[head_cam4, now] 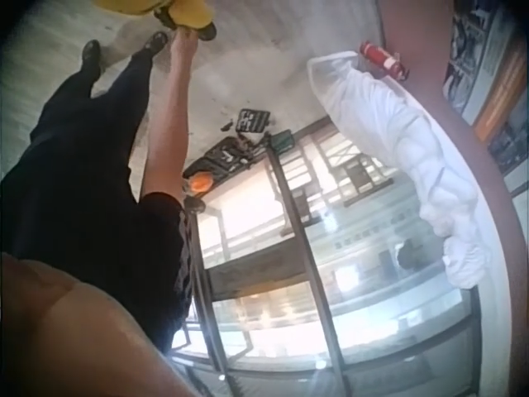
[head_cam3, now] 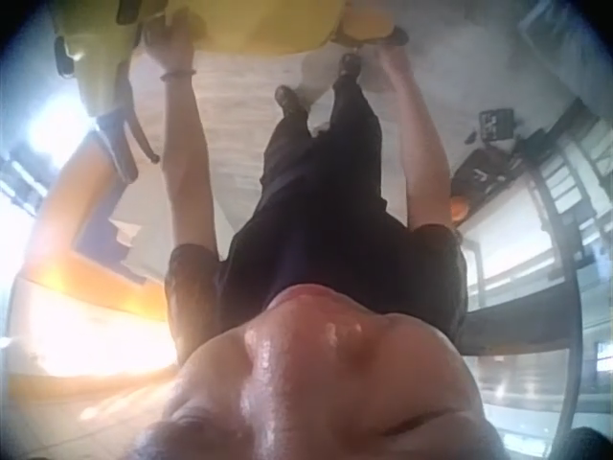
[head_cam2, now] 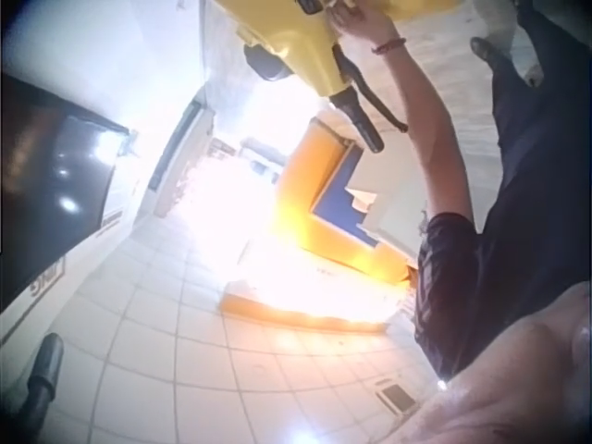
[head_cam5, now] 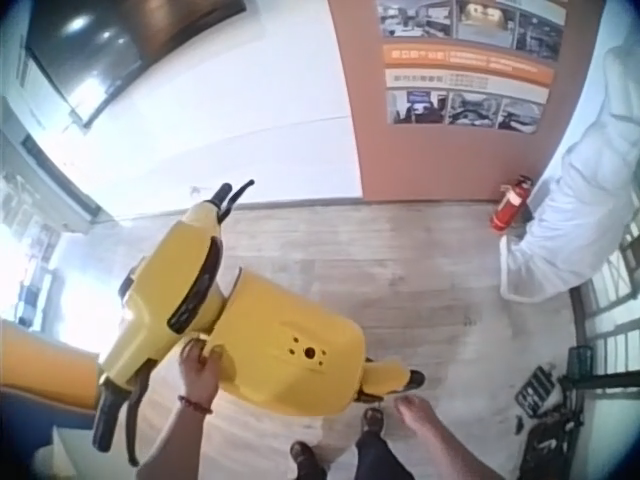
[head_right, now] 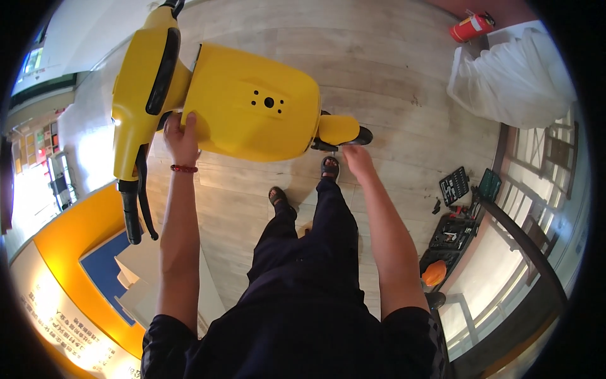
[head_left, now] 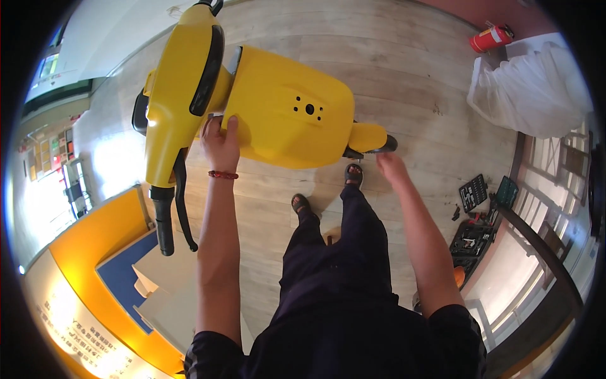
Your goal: The recorder is assembling the front fairing and plastic panels of a yellow electric scooter.
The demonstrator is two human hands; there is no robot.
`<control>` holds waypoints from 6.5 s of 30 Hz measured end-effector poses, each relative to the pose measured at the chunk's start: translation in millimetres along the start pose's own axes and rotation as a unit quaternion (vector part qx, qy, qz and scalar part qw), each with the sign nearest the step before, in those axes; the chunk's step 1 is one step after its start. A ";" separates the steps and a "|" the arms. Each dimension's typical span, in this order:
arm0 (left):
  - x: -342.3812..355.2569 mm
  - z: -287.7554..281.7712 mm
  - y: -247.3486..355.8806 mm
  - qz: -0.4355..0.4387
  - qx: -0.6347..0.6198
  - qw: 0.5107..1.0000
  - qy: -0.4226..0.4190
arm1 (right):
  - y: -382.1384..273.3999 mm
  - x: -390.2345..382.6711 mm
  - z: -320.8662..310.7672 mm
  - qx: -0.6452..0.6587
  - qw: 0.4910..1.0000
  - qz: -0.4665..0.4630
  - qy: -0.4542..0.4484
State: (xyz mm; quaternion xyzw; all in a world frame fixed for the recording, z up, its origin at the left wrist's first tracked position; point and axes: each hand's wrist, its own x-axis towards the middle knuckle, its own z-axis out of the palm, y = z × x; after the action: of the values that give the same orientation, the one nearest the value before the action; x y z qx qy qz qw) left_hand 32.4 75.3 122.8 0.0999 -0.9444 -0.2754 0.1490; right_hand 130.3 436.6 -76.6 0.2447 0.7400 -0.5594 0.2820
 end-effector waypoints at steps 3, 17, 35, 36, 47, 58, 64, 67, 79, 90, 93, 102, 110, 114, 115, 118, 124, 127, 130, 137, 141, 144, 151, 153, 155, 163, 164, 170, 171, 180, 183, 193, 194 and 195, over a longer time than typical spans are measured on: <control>0.4 0.6 -6.3 0.044 0.006 0.999 0.017 | -69.8 15.4 3.9 0.026 0.996 -0.085 0.014; -1.5 2.9 -0.4 0.099 0.024 0.994 0.033 | 302.3 -214.4 -73.7 -0.320 0.884 0.302 -0.160; -5.4 18.8 19.3 -0.057 0.138 0.987 0.064 | 253.8 -266.2 -226.5 0.191 0.901 0.388 -0.031; -4.3 24.4 22.3 -0.079 0.133 0.985 0.075 | 253.5 -244.8 -263.2 0.177 0.904 0.385 -0.056; -2.6 45.3 21.5 -0.123 0.207 0.952 0.190 | 61.8 11.9 -540.2 -0.033 0.966 0.235 0.103; -2.8 47.9 26.0 -0.106 0.229 0.945 0.209 | -74.8 142.4 -418.5 -0.205 0.950 0.213 -0.097; -1.3 43.4 32.3 -0.194 0.176 0.948 0.180 | -121.3 242.8 -399.7 -0.328 0.864 0.367 -0.105; 0.3 39.0 42.4 -0.258 0.120 0.950 0.129 | -180.8 335.1 -349.3 -0.619 0.753 0.115 -0.192; 109.4 70.3 175.1 -0.296 0.266 0.918 -0.007 | -365.6 348.9 1.9 -0.302 0.799 -0.151 -0.498; 206.2 108.0 77.3 -0.422 0.241 0.857 -0.171 | -374.8 279.0 158.7 -0.148 0.681 -0.171 -0.697; 202.3 109.2 72.7 -0.369 0.258 0.873 -0.188 | -362.1 273.2 165.6 -0.115 0.666 -0.120 -0.727; 202.3 119.4 69.4 -0.356 0.319 0.859 -0.181 | -348.7 273.3 176.5 0.004 0.665 0.022 -0.747; 202.0 122.0 67.9 -0.337 0.325 0.867 -0.173 | -333.5 268.1 183.7 -0.036 0.682 -0.033 -0.730; 203.2 123.8 67.2 -0.338 0.324 0.869 -0.163 | -327.9 267.9 188.1 -0.022 0.679 -0.004 -0.734; 203.1 124.2 67.0 -0.345 0.315 0.870 -0.158 | -327.1 268.9 188.3 -0.010 0.678 -0.011 -0.735; 202.9 124.5 66.7 -0.342 0.316 0.870 -0.159 | -327.9 270.6 188.4 -0.004 0.675 -0.020 -0.737; 202.4 126.6 65.2 -0.334 0.344 0.861 -0.167 | -342.2 255.7 195.5 -0.057 0.732 -0.129 -0.667; 202.4 127.0 65.3 -0.342 0.345 0.858 -0.168 | -348.6 245.7 197.6 -0.136 0.794 -0.139 -0.576; 204.8 126.7 66.0 -0.345 0.337 0.860 -0.164 | -351.7 243.2 195.6 -0.161 0.810 -0.152 -0.543; 217.7 127.1 62.6 -0.354 0.314 0.851 -0.228 | -341.9 254.3 199.2 -0.134 0.801 -0.129 -0.570; 219.5 129.5 61.0 -0.360 0.287 0.857 -0.232 | -320.8 280.4 195.6 -0.086 0.781 -0.020 -0.618; 219.2 131.0 60.6 -0.375 0.282 0.853 -0.228 | -303.1 301.1 189.3 -0.074 0.792 0.059 -0.603; 220.4 135.7 59.1 -0.392 0.272 0.849 -0.227 | -290.1 280.4 191.0 -0.070 0.816 -0.134 -0.558; 220.6 136.2 59.2 -0.390 0.283 0.844 -0.234 | -292.4 275.8 195.0 -0.100 0.821 -0.161 -0.539; 220.3 136.4 58.4 -0.388 0.288 0.844 -0.235 | -295.4 275.5 197.6 -0.127 0.827 -0.203 -0.509; 219.4 139.4 58.7 -0.398 0.284 0.840 -0.235 | -298.0 279.3 192.1 -0.118 0.839 -0.156 -0.508; 219.7 140.7 58.9 -0.402 0.274 0.843 -0.228 | -294.5 280.6 190.5 -0.116 0.837 -0.158 -0.511; 221.7 144.3 58.8 -0.405 0.291 0.835 -0.231 | -239.4 312.7 168.5 -0.116 0.911 -0.112 -0.379; 221.4 144.4 58.6 -0.402 0.294 0.835 -0.233 | -225.5 325.4 161.7 -0.194 0.915 -0.055 -0.350; 221.1 143.3 57.3 -0.390 0.342 0.812 -0.266 | -135.9 406.6 154.6 -0.225 0.786 0.432 -0.381; 221.0 147.0 56.4 -0.389 0.339 0.814 -0.266 | -100.9 417.1 183.9 -0.244 0.780 0.427 -0.387; 210.2 142.0 59.5 -0.398 0.388 0.775 -0.302 | -78.9 415.8 242.9 -0.188 0.806 0.400 -0.393; 210.7 142.4 59.1 -0.393 0.385 0.778 -0.302 | -84.6 416.4 241.4 -0.185 0.803 0.405 -0.396; 211.1 143.5 59.5 -0.394 0.385 0.778 -0.304 | -89.3 415.7 238.4 -0.187 0.803 0.409 -0.392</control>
State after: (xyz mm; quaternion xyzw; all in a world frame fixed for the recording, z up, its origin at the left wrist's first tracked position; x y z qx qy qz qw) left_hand -219.8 137.8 88.0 0.4232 -0.8463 0.0599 -0.3179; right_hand -195.8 203.0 -353.7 0.2270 0.4886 -0.2912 0.7905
